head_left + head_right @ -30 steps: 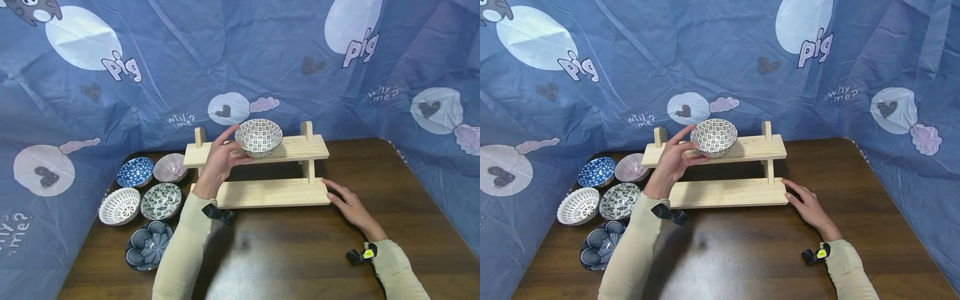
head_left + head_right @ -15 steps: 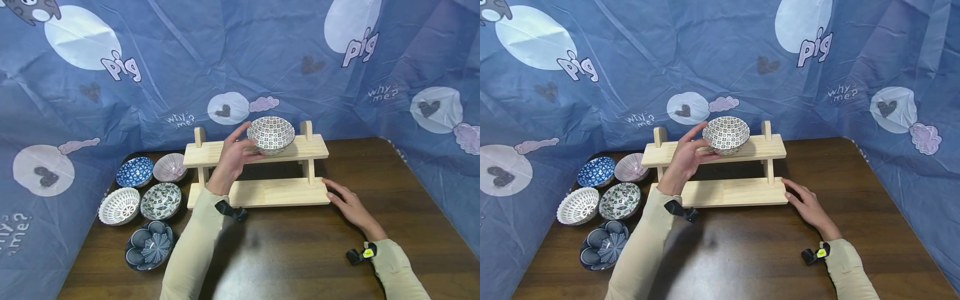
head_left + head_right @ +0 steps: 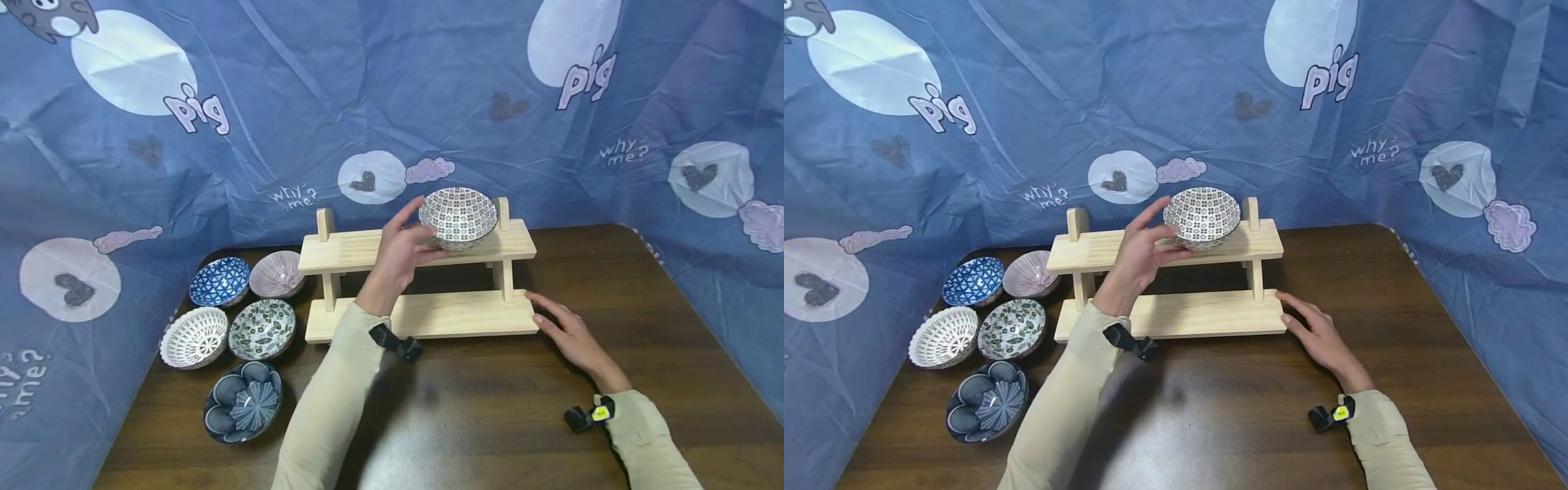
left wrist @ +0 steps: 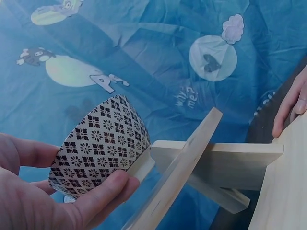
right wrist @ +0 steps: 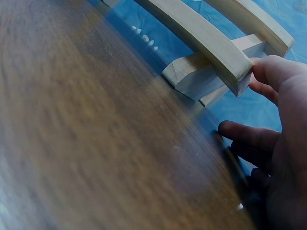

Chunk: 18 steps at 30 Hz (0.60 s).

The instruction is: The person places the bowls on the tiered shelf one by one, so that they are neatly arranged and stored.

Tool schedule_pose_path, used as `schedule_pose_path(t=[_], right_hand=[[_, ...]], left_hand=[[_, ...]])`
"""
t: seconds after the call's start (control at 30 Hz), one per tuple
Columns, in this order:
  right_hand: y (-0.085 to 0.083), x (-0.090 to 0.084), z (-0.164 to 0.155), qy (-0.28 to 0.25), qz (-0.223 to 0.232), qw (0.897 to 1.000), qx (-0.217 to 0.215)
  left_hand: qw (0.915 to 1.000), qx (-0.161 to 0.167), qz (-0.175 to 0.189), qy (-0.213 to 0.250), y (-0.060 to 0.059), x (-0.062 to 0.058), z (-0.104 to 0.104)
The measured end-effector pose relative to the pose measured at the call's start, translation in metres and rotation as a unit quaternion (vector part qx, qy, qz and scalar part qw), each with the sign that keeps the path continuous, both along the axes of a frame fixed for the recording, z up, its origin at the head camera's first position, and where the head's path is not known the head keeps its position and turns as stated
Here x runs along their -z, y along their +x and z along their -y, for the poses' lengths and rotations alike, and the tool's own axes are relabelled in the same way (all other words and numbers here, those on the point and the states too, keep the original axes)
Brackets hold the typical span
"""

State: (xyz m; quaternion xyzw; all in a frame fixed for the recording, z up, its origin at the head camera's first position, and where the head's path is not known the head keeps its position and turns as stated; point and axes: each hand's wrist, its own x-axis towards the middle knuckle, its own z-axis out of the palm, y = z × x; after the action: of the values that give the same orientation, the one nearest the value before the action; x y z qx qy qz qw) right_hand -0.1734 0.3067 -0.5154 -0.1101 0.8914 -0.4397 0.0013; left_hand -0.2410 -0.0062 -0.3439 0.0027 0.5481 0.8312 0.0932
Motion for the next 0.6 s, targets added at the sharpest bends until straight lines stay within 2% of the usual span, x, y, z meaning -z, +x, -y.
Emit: schedule_pose_path(t=[0.33, 0.6], right_hand=[[-0.001, -0.002, 0.000, -0.003, 0.018, 1.000, -0.001], [-0.001, -0.002, 0.000, -0.005, 0.017, 1.000, -0.001]], left_hand=[[0.9999, 0.012, 0.002, 0.004, -0.002, 0.001, -0.014], [0.9999, 0.008, 0.012, 0.001, -0.005, 0.003, -0.020]])
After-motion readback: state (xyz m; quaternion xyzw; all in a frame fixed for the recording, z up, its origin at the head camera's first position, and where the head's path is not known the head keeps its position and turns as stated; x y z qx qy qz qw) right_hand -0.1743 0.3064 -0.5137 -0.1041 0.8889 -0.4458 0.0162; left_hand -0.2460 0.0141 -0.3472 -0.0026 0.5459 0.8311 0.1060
